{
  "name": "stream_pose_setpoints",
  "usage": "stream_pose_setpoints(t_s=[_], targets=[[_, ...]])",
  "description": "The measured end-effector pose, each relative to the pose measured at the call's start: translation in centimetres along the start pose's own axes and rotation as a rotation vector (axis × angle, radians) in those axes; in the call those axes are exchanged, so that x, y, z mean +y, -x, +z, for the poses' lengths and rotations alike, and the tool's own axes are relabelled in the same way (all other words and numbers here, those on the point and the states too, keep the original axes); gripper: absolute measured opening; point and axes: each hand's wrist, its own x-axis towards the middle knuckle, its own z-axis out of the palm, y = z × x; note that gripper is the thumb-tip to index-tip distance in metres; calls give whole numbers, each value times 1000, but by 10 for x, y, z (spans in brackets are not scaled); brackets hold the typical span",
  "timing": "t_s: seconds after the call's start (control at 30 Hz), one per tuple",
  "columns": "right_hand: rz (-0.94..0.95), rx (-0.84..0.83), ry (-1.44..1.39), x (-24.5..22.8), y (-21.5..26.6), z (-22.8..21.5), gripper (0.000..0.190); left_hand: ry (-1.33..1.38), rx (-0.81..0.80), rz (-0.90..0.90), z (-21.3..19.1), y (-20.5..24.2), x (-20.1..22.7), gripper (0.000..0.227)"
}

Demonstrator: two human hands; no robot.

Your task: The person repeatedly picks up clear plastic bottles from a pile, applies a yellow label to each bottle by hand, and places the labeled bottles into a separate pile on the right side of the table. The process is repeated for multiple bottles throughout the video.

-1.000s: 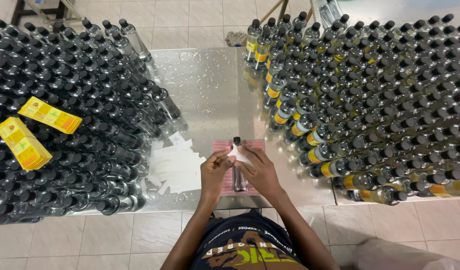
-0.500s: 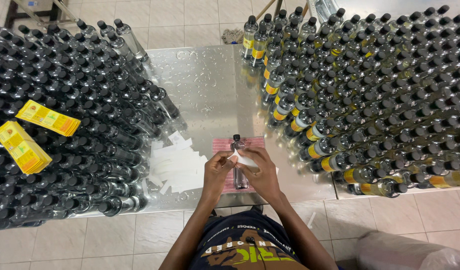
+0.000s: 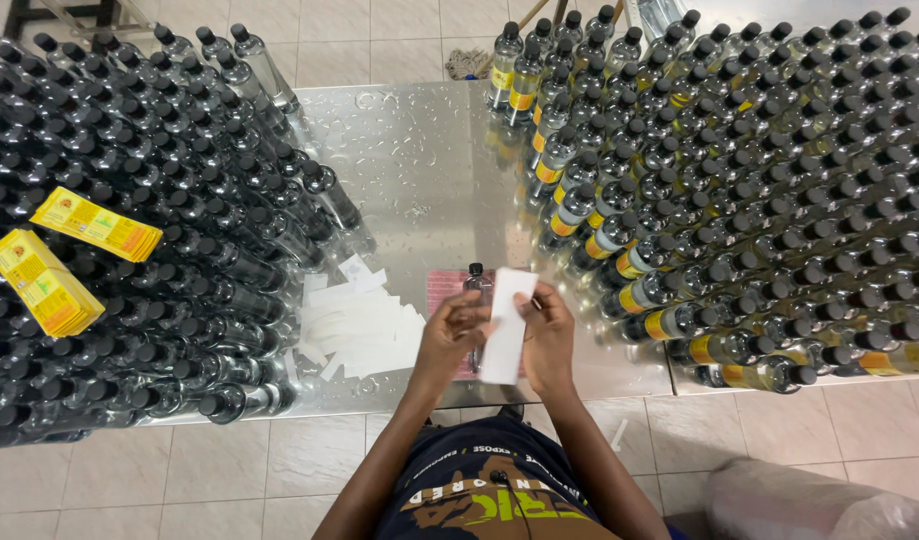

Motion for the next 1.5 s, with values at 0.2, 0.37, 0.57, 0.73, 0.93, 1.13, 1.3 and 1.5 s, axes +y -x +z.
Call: stream_pose_setpoints(t_s=[0.2, 0.37, 0.57, 0.73, 0.93, 1.13, 1.3, 1.5], targets=[[121, 136, -262, -22, -2, -1, 20, -5, 155, -137, 4, 18, 12, 55], [-589, 32, 598, -7, 0, -20, 70, 81, 241, 109, -9, 5, 6, 41], [-1008, -433, 1084, -5, -6, -18, 59, -67, 152, 98, -9, -7, -34, 23], [-985, -436, 987, -12, -4, -18, 48, -41, 164, 127, 0, 6, -16, 27], [-844, -296, 929, -4, 8, -10, 45, 48, 223, 114, 3, 11, -7, 29], [-424, -294, 593, -13, 20, -5, 41, 91, 204, 118, -1, 6, -19, 25], [-582, -287, 715, -32, 26, 8, 41, 70, 163, 133, 6, 12, 0, 30], [-512, -305, 693, -20, 17, -2, 52, 63, 161, 128, -5, -5, -31, 28]])
